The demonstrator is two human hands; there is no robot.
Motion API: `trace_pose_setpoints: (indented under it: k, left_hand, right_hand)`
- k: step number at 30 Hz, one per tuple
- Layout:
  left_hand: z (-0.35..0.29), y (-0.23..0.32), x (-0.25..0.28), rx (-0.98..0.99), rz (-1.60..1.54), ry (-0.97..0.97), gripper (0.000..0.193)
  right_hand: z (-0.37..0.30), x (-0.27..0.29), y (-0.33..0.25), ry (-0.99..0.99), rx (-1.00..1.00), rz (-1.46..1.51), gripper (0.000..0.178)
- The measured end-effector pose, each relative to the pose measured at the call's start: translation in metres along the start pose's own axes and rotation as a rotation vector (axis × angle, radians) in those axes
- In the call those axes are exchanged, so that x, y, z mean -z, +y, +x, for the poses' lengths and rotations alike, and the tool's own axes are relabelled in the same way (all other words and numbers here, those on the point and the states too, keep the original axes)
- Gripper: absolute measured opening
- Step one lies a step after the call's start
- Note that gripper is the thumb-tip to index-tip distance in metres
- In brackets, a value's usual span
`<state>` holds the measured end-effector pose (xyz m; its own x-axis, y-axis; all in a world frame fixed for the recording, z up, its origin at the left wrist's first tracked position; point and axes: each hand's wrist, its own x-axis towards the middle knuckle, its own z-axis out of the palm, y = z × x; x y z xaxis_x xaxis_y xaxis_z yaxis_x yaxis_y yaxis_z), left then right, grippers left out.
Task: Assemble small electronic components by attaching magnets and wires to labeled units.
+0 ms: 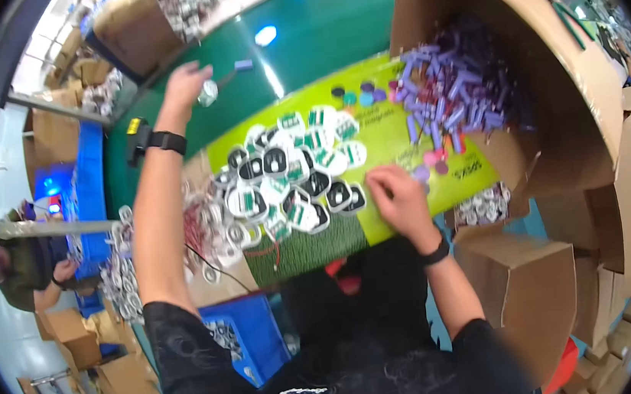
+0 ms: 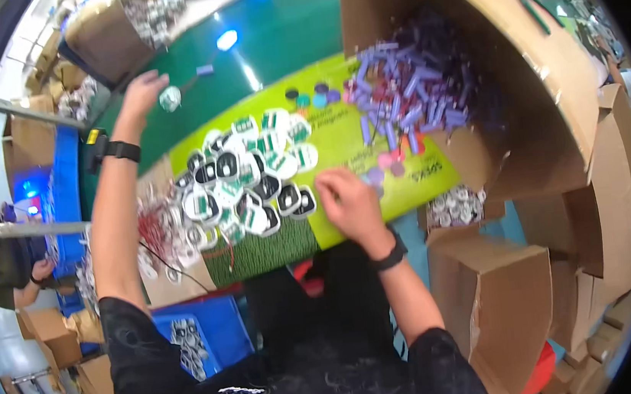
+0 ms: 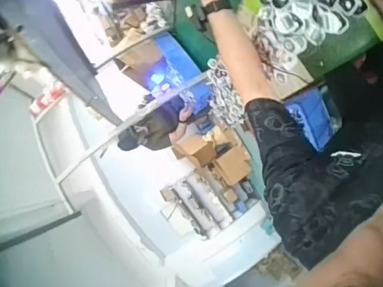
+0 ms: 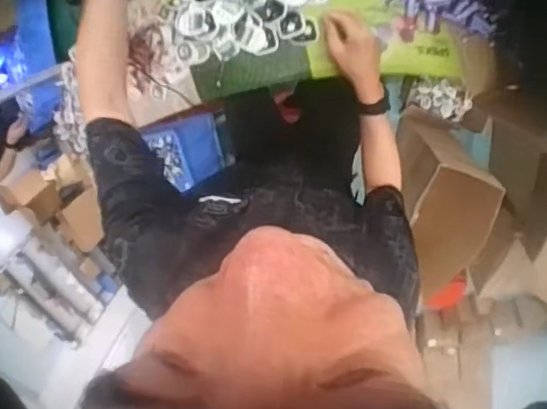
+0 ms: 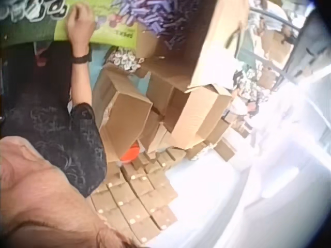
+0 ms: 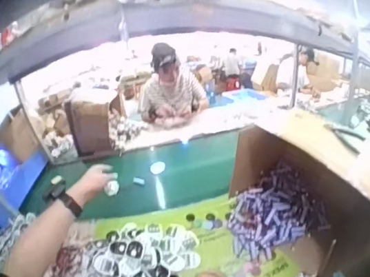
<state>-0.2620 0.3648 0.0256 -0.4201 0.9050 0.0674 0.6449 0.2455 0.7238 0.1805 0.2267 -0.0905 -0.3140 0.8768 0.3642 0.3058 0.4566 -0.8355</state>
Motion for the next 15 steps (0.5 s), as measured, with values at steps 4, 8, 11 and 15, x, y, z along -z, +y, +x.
trace_pose_setpoints:
  k: [4,8,11,15]
  left_hand:
    - [-0.149,0.099,0.005,-0.17,-0.096,-0.057,0.048]
    - [-0.293,0.083,-0.038,-0.246,-0.097,0.093,0.028]
    - [-0.348,0.037,-0.083,-0.253,-0.097,0.116,0.029]
    - [-0.35,0.048,-0.124,-0.454,0.173,0.188,0.034]
  right_hand:
    - [0.012,0.002,-0.006,-0.014,-0.031,0.019,0.007]
    - [0.008,0.004,-0.002,-0.025,-0.047,-0.002,0.009]
    - [0.008,-0.005,-0.012,-0.085,-0.014,0.068,0.01]
    - [0.004,-0.006,-0.009,-0.075,-0.062,0.03,0.013]
